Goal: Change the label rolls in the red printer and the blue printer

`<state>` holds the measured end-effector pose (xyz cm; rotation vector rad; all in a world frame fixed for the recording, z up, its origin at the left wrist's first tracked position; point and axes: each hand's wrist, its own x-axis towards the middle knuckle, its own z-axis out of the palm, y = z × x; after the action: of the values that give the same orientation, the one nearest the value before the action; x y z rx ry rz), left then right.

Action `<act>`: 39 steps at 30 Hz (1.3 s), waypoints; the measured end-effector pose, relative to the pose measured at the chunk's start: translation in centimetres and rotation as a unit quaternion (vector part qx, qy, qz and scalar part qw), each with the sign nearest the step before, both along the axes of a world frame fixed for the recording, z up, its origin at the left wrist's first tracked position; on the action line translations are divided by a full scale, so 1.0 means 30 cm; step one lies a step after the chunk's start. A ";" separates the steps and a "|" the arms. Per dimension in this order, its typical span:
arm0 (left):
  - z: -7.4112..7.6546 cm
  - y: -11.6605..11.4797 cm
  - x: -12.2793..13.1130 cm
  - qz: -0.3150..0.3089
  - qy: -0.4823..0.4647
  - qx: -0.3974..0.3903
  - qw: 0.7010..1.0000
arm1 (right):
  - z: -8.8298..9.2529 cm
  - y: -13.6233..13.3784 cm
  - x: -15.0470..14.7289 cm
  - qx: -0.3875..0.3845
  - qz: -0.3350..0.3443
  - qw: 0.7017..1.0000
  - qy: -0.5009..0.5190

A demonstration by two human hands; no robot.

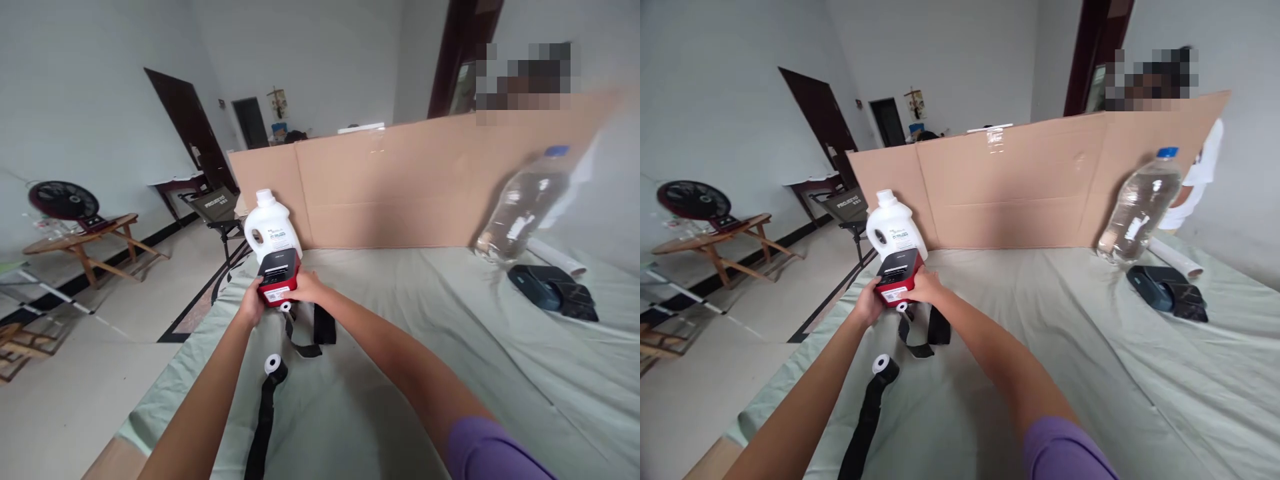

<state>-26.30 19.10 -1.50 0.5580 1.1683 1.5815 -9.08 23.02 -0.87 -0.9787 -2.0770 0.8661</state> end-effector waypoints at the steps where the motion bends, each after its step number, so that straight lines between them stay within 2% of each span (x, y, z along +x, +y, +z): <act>1: 0.022 -0.017 0.003 0.004 -0.006 0.011 1.000 | 0.011 -0.012 0.003 0.013 0.006 1.000 0.019; 3: 0.088 -0.049 0.027 0.012 0.008 0.049 0.999 | 0.047 -0.039 0.022 0.039 0.012 0.996 0.074; 5: 0.171 -0.080 0.087 0.002 0.039 0.094 0.995 | 0.097 -0.073 0.070 0.065 0.011 0.986 0.152; 7: 0.243 -0.120 0.192 -0.024 0.076 0.131 0.988 | 0.146 -0.125 0.156 0.082 0.011 0.969 0.232; 9: 0.274 -0.181 0.335 -0.045 0.112 0.174 0.977 | 0.179 -0.202 0.282 0.091 0.023 0.953 0.289; 10: 0.270 -0.218 0.415 -0.053 0.132 0.204 0.969 | 0.184 -0.249 0.358 0.092 0.028 0.948 0.304; 12: 0.226 -0.302 0.577 -0.066 0.178 0.258 0.947 | 0.165 -0.355 0.522 0.088 0.005 0.950 0.301; 15: 0.111 -0.418 0.779 -0.103 0.255 0.314 0.909 | 0.077 -0.513 0.751 0.089 -0.086 0.960 0.251; 18: 0.008 -0.490 0.895 -0.176 0.272 0.344 0.881 | -0.027 -0.633 0.892 0.072 -0.156 0.959 0.226; 21: -0.056 -0.508 0.932 -0.219 0.259 0.329 0.882 | -0.086 -0.687 0.936 0.070 -0.188 0.956 0.216; 25: -0.098 -0.507 0.923 -0.206 0.245 0.298 0.899 | -0.101 -0.685 0.920 0.083 -0.190 0.959 0.195; 29: -0.113 -0.514 0.914 -0.195 0.241 0.273 0.911 | -0.110 -0.678 0.905 0.062 -0.189 0.961 0.190; 39: -0.118 -0.529 0.909 -0.210 0.221 0.266 0.915 | -0.113 -0.694 0.908 0.058 -0.195 0.965 0.164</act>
<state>0.98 3.24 -5.02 1.4858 0.8355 1.4183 18.16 2.21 -4.26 -1.0543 -1.5665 0.6413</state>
